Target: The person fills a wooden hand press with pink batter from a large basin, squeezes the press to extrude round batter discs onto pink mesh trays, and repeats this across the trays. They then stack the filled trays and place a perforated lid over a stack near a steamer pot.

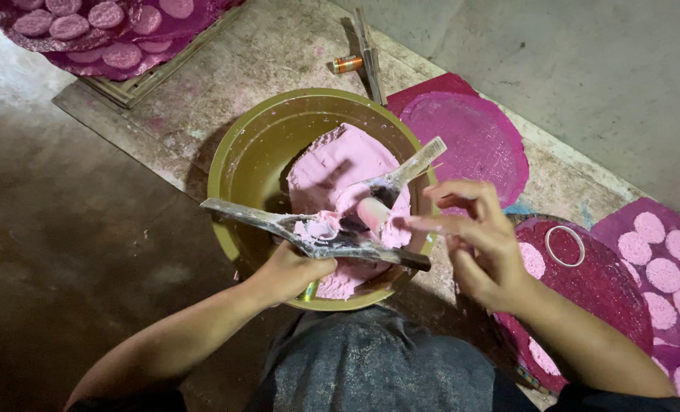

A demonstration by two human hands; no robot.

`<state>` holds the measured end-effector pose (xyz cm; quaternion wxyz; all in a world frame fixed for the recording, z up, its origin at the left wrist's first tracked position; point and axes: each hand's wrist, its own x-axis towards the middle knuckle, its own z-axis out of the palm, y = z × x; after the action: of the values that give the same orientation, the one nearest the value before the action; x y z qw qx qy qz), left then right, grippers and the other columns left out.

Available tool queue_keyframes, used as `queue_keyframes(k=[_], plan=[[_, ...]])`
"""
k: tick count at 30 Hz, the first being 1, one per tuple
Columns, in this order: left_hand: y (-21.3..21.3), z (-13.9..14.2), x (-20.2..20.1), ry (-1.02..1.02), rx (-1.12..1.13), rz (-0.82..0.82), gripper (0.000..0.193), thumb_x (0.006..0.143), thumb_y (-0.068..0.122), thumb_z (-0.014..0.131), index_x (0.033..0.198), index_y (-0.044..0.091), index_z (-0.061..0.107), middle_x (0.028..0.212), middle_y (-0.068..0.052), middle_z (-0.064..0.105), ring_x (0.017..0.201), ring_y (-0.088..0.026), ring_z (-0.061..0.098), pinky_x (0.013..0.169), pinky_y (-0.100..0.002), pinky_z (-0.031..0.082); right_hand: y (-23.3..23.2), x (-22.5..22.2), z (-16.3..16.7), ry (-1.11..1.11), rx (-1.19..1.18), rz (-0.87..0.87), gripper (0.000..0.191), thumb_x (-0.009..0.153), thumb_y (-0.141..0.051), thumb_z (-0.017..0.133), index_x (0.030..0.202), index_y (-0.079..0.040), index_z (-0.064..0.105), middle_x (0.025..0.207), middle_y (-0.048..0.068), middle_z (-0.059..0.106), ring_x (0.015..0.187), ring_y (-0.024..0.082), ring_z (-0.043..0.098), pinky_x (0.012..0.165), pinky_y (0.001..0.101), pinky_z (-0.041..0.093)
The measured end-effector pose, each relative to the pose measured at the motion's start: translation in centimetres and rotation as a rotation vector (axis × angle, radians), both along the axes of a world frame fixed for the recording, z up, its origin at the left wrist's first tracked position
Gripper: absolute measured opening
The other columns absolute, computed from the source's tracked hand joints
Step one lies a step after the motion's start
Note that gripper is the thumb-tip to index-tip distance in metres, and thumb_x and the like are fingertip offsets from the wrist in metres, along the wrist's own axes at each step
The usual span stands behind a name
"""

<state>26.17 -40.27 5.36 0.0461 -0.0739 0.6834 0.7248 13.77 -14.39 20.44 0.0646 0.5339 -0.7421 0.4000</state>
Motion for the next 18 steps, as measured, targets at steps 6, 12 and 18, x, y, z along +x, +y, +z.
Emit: queue_keyframes(k=[6, 12, 18], plan=[[0.1, 0.6, -0.2, 0.060, 0.013, 0.016, 0.029, 0.082, 0.008, 0.069, 0.110, 0.003, 0.070, 0.091, 0.003, 0.068, 0.083, -0.006, 0.060, 0.072, -0.028, 0.053, -0.2, 0.0, -0.1, 0.360, 0.043, -0.001, 0.054, 0.076, 0.008, 0.061, 0.122, -0.017, 0.072, 0.133, 0.013, 0.054, 0.121, 0.030, 0.054, 0.101, 0.0430, 0.046], [-0.2, 1.3, -0.4, 0.036, -0.100, 0.018, 0.024, 0.081, 0.007, 0.068, 0.104, 0.003, 0.071, 0.081, -0.001, 0.068, 0.074, -0.011, 0.061, 0.066, -0.032, 0.054, -1.5, 0.7, 0.9, -0.035, 0.120, 0.051, 0.073, 0.076, -0.004, 0.078, 0.143, -0.004, 0.051, 0.131, 0.014, 0.057, 0.110, 0.023, 0.064, 0.094, 0.0345, 0.056], [-0.9, -1.4, -0.8, 0.013, -0.215, 0.094, 0.011, 0.086, 0.011, 0.068, 0.096, 0.007, 0.071, 0.073, -0.002, 0.064, 0.067, -0.013, 0.061, 0.062, -0.033, 0.053, -4.3, 0.5, -0.9, 0.109, 0.064, -0.039, 0.048, 0.080, 0.002, 0.080, 0.127, -0.005, 0.067, 0.119, 0.012, 0.067, 0.095, 0.024, 0.068, 0.082, 0.0345, 0.058]])
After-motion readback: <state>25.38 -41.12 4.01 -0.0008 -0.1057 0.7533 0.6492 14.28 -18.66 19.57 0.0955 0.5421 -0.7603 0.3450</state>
